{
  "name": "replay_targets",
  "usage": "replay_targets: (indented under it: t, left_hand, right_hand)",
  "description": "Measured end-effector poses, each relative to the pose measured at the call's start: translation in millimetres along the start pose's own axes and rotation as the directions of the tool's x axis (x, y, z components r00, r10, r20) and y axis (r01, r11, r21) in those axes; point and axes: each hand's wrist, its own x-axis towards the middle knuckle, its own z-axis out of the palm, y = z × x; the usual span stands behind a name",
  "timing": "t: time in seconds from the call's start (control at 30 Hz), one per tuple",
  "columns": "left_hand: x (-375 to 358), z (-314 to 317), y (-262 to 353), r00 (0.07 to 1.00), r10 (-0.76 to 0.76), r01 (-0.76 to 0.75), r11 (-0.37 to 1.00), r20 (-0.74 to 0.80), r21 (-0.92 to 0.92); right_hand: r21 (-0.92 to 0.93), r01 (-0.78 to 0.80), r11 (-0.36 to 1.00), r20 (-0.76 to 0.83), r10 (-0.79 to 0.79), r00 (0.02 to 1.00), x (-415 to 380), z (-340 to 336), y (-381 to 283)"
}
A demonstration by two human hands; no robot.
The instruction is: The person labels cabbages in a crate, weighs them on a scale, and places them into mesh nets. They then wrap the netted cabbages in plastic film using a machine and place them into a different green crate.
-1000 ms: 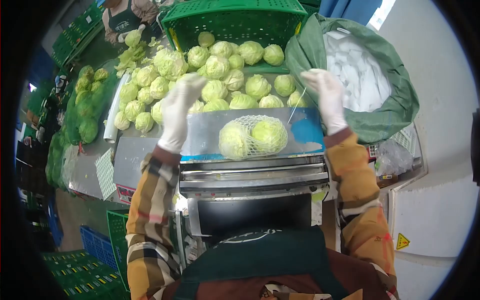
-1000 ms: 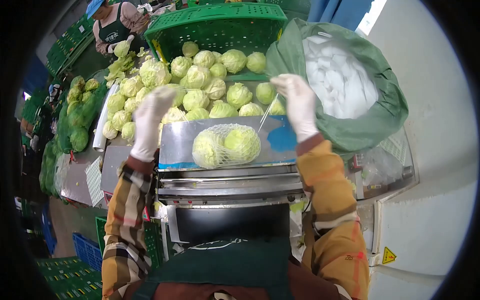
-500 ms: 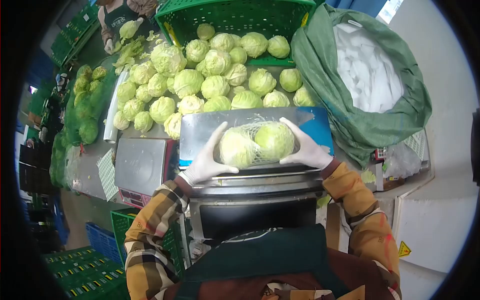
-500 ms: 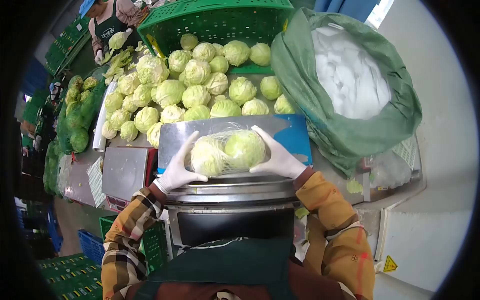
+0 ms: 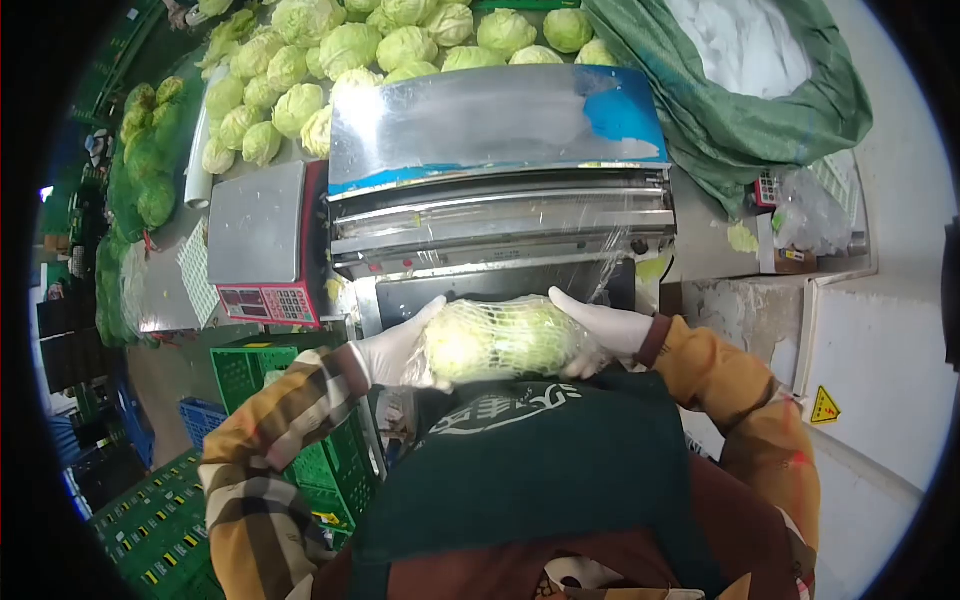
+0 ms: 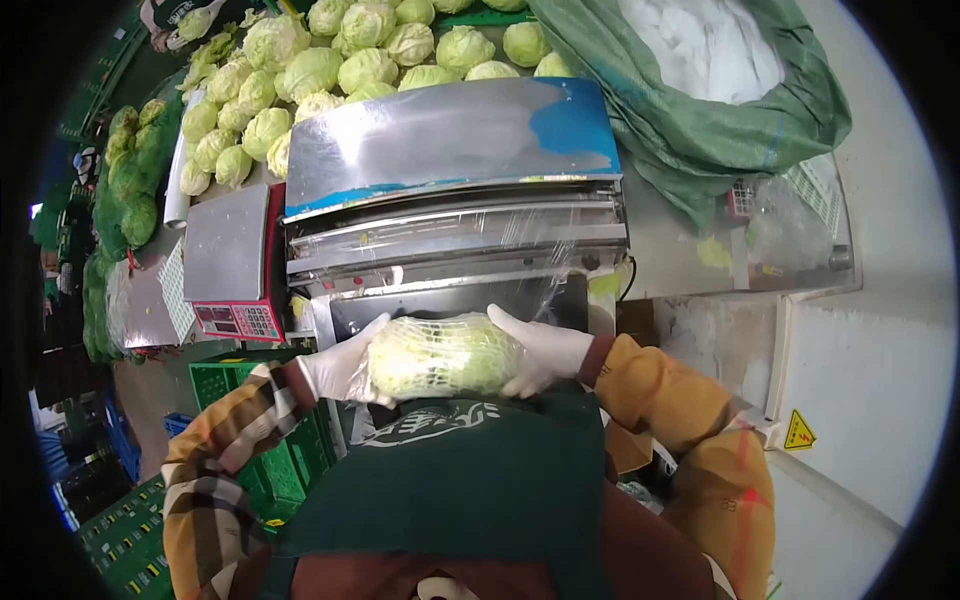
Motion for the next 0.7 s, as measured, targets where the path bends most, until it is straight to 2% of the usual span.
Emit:
replay_targets:
  t: [0.03, 0.07, 0.1, 0.13, 0.17, 0.2, 0.23, 0.27, 0.3, 0.33, 0.37, 0.4, 0.43, 0.47, 0.5, 0.53, 0.6, 0.63, 0.67, 0.7]
  left_hand:
    - [7.5, -6.2, -8.1, 0.993, 0.054, -0.046, 0.996, 0.102, -0.082]
    - [5.1, -3.5, -12.7, 0.994, 0.049, -0.041, 0.996, 0.101, -0.076]
    - [-0.1, 1.8, -19.6, 0.992, 0.127, -0.128, 0.988, -0.017, -0.081]
    - [-5.8, 7.7, -29.2, 0.969, 0.206, -0.219, 0.972, -0.136, -0.083]
    - [-15.1, 11.3, -36.3, 0.968, 0.209, -0.222, 0.972, -0.137, -0.082]
    - [-27.3, 12.8, -43.5, 0.906, 0.262, -0.272, 0.962, -0.332, 0.016]
    - [-34.7, 13.2, -53.0, 0.801, 0.319, -0.300, 0.946, -0.506, 0.121]
    - [-33.4, 9.7, -68.9, 0.799, 0.321, -0.303, 0.945, -0.508, 0.121]
    - [-29.4, 4.1, -87.0, 0.733, 0.513, -0.448, 0.858, -0.447, 0.250]
    - [-28.1, -0.5, -100.4, 0.637, 0.681, -0.576, 0.732, -0.361, 0.364]
    - [-26.9, 7.8, -105.8, 0.569, 0.730, -0.606, 0.683, -0.377, 0.407]
    - [-19.6, 12.0, -112.9, 0.426, 0.814, -0.721, 0.569, -0.395, 0.396]
    - [-14.6, 11.2, -113.4, 0.419, 0.817, -0.723, 0.565, -0.397, 0.398]
    - [-9.4, 9.2, -110.6, 0.275, 0.835, -0.834, 0.453, -0.477, 0.313]
    - [-6.3, 16.7, -102.4, 0.138, 0.816, -0.919, 0.317, -0.561, 0.236]
    - [-0.2, 29.4, -88.9, 0.042, 0.748, -0.931, 0.269, -0.662, 0.245]
    - [5.9, 29.8, -73.4, -0.032, 0.688, -0.929, 0.246, -0.725, 0.275]
    - [9.5, 25.0, -69.1, -0.018, 0.688, -0.966, 0.175, -0.725, 0.190]
    - [9.8, 19.4, -67.6, -0.019, 0.690, -0.967, 0.171, -0.723, 0.189]
    - [8.4, 13.1, -65.7, -0.063, 0.669, -0.961, 0.160, -0.740, 0.226]
  right_hand:
    - [0.101, 0.026, 0.995, 0.015, -0.028, 1.000, 8.5, -2.0, 11.0]
    - [0.204, 0.056, 0.977, 0.024, -0.062, 0.998, 11.2, -3.5, 17.3]
    - [0.344, 0.061, 0.937, 0.007, -0.068, 0.998, -1.0, -1.4, 16.9]
    - [0.343, 0.058, 0.937, 0.009, -0.065, 0.998, -1.8, -6.0, 27.2]
    - [0.383, 0.154, 0.911, -0.041, -0.150, 0.988, -0.7, -12.3, 40.9]
    - [0.416, 0.252, 0.874, -0.094, -0.234, 0.968, -1.8, -12.7, 49.4]
    - [0.405, 0.319, 0.857, -0.144, -0.285, 0.948, -6.9, -7.9, 56.2]
    - [0.402, 0.320, 0.858, -0.142, -0.287, 0.947, -17.4, 1.1, 55.2]
    - [0.161, 0.471, 0.867, -0.233, -0.430, 0.872, -29.9, 12.1, 51.9]
    - [-0.099, 0.577, 0.811, -0.278, -0.579, 0.767, -35.1, 20.3, 52.5]
    - [-0.283, 0.660, 0.696, -0.330, -0.717, 0.614, -23.0, 21.8, 65.8]
    - [-0.285, 0.663, 0.692, -0.322, -0.721, 0.614, -18.5, 21.2, 75.4]
    - [-0.473, 0.623, 0.623, -0.436, -0.780, 0.449, -16.9, 18.7, 84.2]
    - [-0.642, 0.530, 0.554, -0.504, -0.826, 0.253, -13.9, 15.2, 89.3]
    - [-0.504, 0.649, 0.569, -0.549, -0.792, 0.268, -9.3, 13.7, 91.2]
    - [-0.506, 0.649, 0.569, -0.550, -0.792, 0.265, -8.0, 16.3, 89.4]
    - [-0.414, 0.734, 0.539, -0.667, -0.728, 0.158, -5.3, 25.9, 73.4]
    - [-0.479, 0.713, 0.512, -0.706, -0.707, 0.034, 14.7, 17.3, 75.7]
    - [-0.483, 0.712, 0.510, -0.704, -0.709, 0.030, 13.6, 20.2, 65.9]
    - [-0.363, 0.783, 0.505, -0.786, -0.617, 0.034, 10.9, 26.1, 51.4]
